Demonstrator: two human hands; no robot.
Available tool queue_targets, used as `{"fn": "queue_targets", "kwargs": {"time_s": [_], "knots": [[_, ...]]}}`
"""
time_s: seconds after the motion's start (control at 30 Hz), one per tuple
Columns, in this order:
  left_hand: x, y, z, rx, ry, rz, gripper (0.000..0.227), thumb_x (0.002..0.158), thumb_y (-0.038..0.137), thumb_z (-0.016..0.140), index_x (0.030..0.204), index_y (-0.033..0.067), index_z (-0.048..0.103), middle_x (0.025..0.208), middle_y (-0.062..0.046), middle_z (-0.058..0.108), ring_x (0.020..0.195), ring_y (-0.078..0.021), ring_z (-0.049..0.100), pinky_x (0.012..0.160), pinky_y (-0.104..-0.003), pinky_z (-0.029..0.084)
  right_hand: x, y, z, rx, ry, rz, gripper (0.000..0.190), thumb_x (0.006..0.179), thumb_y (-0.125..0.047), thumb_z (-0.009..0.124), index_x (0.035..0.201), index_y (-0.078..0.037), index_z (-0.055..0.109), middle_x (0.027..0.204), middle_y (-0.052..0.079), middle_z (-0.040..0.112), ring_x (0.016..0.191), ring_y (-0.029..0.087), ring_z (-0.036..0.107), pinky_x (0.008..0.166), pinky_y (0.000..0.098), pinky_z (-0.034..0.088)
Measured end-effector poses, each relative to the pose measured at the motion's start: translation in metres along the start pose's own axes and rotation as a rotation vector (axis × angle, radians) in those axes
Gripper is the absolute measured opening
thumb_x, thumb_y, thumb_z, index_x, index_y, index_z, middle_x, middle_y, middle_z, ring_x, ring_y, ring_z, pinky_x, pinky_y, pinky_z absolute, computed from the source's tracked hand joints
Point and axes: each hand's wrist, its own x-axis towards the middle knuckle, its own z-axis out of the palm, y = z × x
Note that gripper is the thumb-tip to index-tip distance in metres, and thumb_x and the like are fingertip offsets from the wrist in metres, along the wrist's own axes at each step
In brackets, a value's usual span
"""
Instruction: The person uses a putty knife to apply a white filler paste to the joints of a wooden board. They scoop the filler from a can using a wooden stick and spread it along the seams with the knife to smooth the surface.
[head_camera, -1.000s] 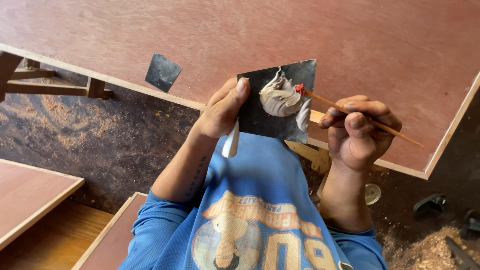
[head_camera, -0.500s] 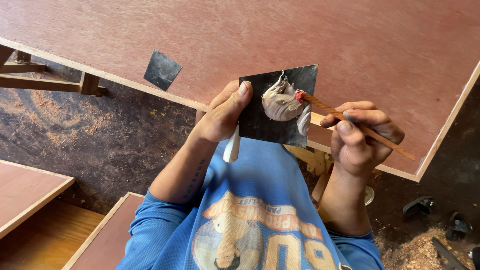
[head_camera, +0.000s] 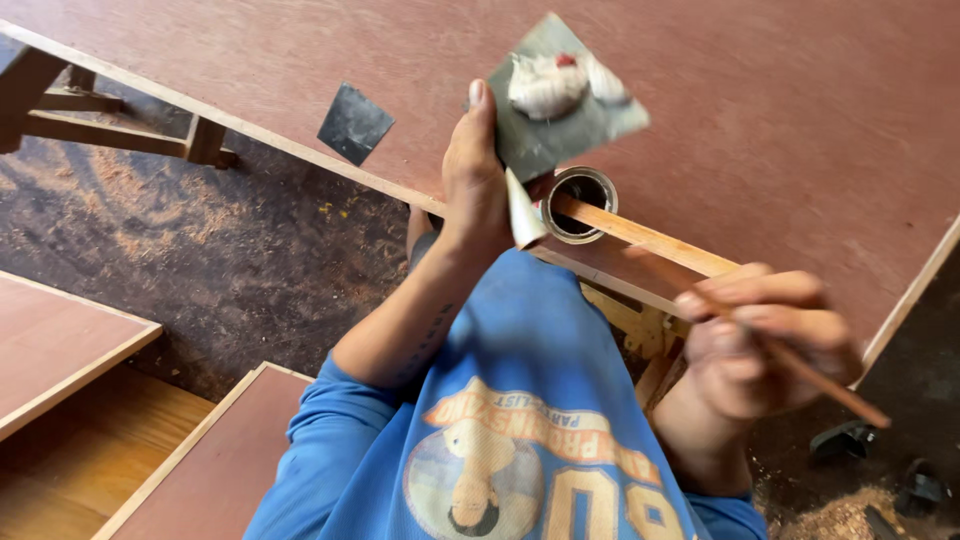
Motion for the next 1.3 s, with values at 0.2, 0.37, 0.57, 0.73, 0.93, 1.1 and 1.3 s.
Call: {"fn": "queue_targets", "kwargs": {"time_s": [0.2,0.37,0.57,0.73,0.93,1.1,1.3], "knots": [[0.001,-0.001,0.016,-0.274,0.002,0.109,0.048,0.107,0.052,0.043,0.108,0.0055,0.055,0.077,-0.008,0.058,0.049,-0.0164,0.047,0.042,-0.032,0.036,-0.013,0.002,0.039,-0.281,-0.134,0.074,0.017,0.100,-0.009,0.071,0.109,0.002,0.061,0.096,0.018,0.068,0.075,0.022,0.073,0.064,0.0308,0.062],[-0.001,0.002,0.018,-0.302,-0.059,0.098,0.053,0.110,0.054,0.040,0.106,0.0037,0.055,0.073,-0.007,0.054,0.048,-0.0171,0.045,0.042,-0.032,0.035,-0.023,0.011,0.041,-0.089,0.022,0.061,0.016,0.103,-0.009,0.071,0.111,0.001,0.061,0.094,0.015,0.068,0.075,0.020,0.072,0.064,0.0293,0.061],[-0.009,-0.010,0.021,-0.183,0.051,0.171,0.053,0.106,0.055,0.041,0.109,0.0043,0.055,0.077,-0.008,0.058,0.054,-0.0199,0.054,0.048,-0.034,0.044,-0.020,0.015,0.048,-0.293,-0.018,0.072,0.017,0.104,-0.009,0.070,0.111,0.002,0.059,0.100,0.014,0.067,0.074,0.018,0.070,0.064,0.0270,0.061],[-0.020,-0.025,0.012,-0.017,0.061,0.328,0.062,0.109,0.059,0.043,0.116,-0.0015,0.056,0.085,-0.010,0.060,0.066,-0.0202,0.058,0.057,-0.034,0.048,-0.011,0.026,0.064,-0.254,-0.081,0.254,0.047,0.095,-0.024,0.082,0.127,0.001,0.059,0.108,0.012,0.065,0.091,0.015,0.067,0.076,0.0265,0.057],[-0.027,-0.039,0.000,-0.139,0.152,0.241,0.063,0.110,0.048,0.041,0.134,-0.0089,0.052,0.109,-0.018,0.063,0.085,-0.0248,0.066,0.074,-0.035,0.058,-0.029,0.020,0.032,-0.461,-0.109,0.204,0.034,0.097,-0.021,0.084,0.119,-0.002,0.067,0.103,0.008,0.070,0.085,0.015,0.070,0.075,0.0286,0.058],[-0.029,-0.016,-0.029,0.131,0.027,0.423,0.061,0.113,0.047,0.037,0.147,-0.0037,0.046,0.124,-0.019,0.062,0.094,-0.0238,0.068,0.070,-0.035,0.061,-0.109,0.019,-0.044,-0.283,0.218,0.485,0.030,0.094,-0.022,0.079,0.110,0.001,0.070,0.092,0.009,0.071,0.071,0.015,0.066,0.059,0.0269,0.054],[-0.034,-0.003,-0.079,0.186,0.101,0.520,0.072,0.112,0.050,0.024,0.144,-0.0086,0.052,0.097,-0.020,0.067,0.062,-0.0201,0.060,0.061,-0.032,0.058,-0.214,0.101,-0.156,-0.155,0.708,0.851,0.024,0.090,-0.015,0.078,0.098,0.004,0.066,0.077,0.009,0.066,0.055,0.014,0.062,0.045,0.0278,0.052]]}}
